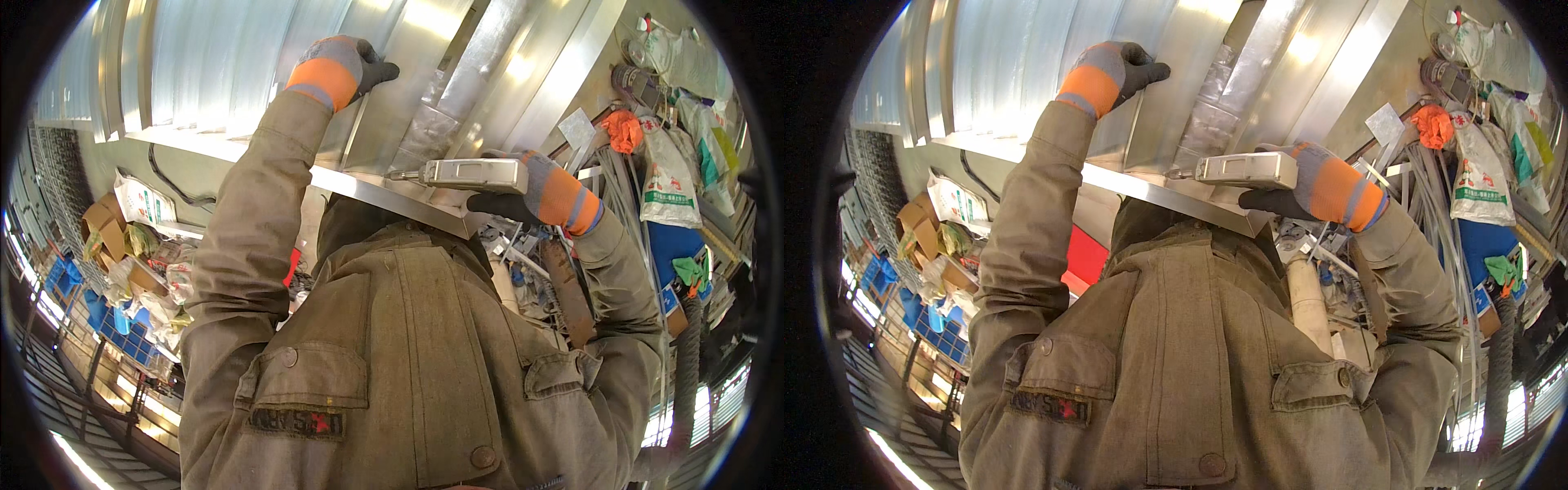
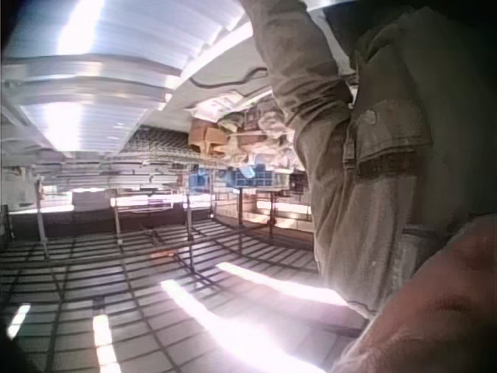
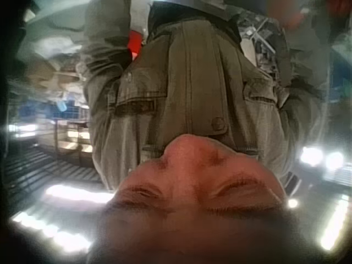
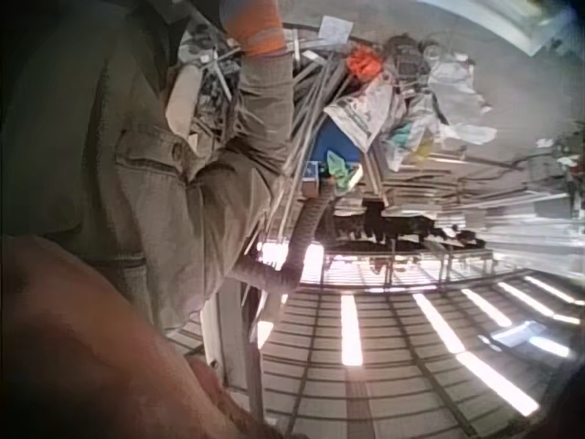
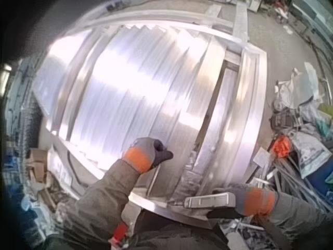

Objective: The person welds seams on a large corrugated metal panel using a handheld welding torch. They repeatedly position the torch, weld short sections, and reposition the panel to continue along the seam. The person wears gloves and a protective jacket while working in a workshop.

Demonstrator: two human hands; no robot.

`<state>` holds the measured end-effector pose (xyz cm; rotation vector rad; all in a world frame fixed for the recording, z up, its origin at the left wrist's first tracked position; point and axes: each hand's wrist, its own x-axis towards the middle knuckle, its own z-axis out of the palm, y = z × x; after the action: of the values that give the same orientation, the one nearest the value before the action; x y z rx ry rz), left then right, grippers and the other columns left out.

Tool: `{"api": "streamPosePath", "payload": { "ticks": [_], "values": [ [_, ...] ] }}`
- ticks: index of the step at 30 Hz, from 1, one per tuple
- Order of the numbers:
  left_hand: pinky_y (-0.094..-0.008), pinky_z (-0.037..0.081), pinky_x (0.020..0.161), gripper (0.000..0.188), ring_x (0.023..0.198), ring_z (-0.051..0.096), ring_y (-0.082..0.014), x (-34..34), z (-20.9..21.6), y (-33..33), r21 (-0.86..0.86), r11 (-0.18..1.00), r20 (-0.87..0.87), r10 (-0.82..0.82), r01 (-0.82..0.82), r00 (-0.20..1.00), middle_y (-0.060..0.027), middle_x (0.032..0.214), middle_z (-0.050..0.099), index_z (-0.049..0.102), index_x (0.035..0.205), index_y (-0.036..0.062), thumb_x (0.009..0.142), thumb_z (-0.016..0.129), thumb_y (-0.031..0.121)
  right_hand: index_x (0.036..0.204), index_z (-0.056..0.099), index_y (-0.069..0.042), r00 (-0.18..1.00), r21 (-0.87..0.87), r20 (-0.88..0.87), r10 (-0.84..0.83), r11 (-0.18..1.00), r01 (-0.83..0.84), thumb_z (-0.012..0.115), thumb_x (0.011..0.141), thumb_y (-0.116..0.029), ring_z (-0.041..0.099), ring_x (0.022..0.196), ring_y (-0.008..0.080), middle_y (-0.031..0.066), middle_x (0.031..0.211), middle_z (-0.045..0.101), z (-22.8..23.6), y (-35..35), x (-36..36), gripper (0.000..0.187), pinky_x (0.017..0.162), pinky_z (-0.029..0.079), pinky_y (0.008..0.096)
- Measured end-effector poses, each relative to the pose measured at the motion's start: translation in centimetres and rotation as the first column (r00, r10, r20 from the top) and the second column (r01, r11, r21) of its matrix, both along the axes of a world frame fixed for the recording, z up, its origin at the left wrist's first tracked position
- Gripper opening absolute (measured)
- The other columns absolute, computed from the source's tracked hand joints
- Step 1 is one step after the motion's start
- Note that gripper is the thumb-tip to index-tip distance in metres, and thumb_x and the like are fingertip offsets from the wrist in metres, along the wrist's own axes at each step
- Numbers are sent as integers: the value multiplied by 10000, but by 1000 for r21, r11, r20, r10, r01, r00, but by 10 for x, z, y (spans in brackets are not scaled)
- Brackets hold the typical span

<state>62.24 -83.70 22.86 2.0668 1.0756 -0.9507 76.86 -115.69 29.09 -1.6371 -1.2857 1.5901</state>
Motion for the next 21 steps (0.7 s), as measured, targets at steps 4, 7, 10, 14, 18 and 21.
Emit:
{"api": "streamPosePath", "payload": {
  "ticks": [4,7,10,14,18,21],
  "values": [
    [-424,631,873,476,958,807,-290,-55,1,1,22,983,331,164,-182,929,-95,1015,855,855,1230,154,1023,745,569,1332,785,-53,997,54,65,31,998,-34,913,1002,-288,807,993,303,142,1123,831,11,0,-2,426,901,629,399],
    [-424,619,979,444,1095,821,-347,-115,-1,15,142,910,594,236,-389,769,-168,1201,859,842,1285,103,1089,722,483,1335,811,-61,998,62,-43,-55,996,57,899,1010,-227,818,994,312,151,1181,841,15,5,-10,376,910,634,400],
    [-436,611,995,391,1096,813,-368,-170,-6,31,274,760,654,302,-590,693,-196,1191,849,832,1266,72,1093,735,409,1345,811,-63,1000,181,-4,-2,983,3,908,1001,-208,823,966,310,153,1219,845,13,17,-15,385,906,640,391],
    [-486,607,947,297,1077,782,-410,-237,-7,27,507,656,630,160,-559,760,-214,1131,823,810,1190,49,1105,720,319,1339,809,-65,994,244,80,77,965,-94,916,996,-219,821,952,295,138,1181,845,11,29,-20,391,874,641,386],
    [-521,595,928,221,1045,752,-437,-275,-11,-5,569,617,646,74,-544,760,-218,1138,783,788,1187,49,1107,720,243,1344,799,-62,995,182,58,77,979,-87,920,995,-232,819,939,286,127,1143,843,9,33,-24,406,841,637,383],
    [-498,576,986,144,1101,720,-415,-284,-16,-36,544,606,690,70,-580,721,-182,1158,754,754,1160,40,1051,774,132,1358,791,-64,995,150,44,93,984,-99,921,995,-234,818,935,282,120,1146,844,7,35,-26,421,839,634,379]
  ]
}}
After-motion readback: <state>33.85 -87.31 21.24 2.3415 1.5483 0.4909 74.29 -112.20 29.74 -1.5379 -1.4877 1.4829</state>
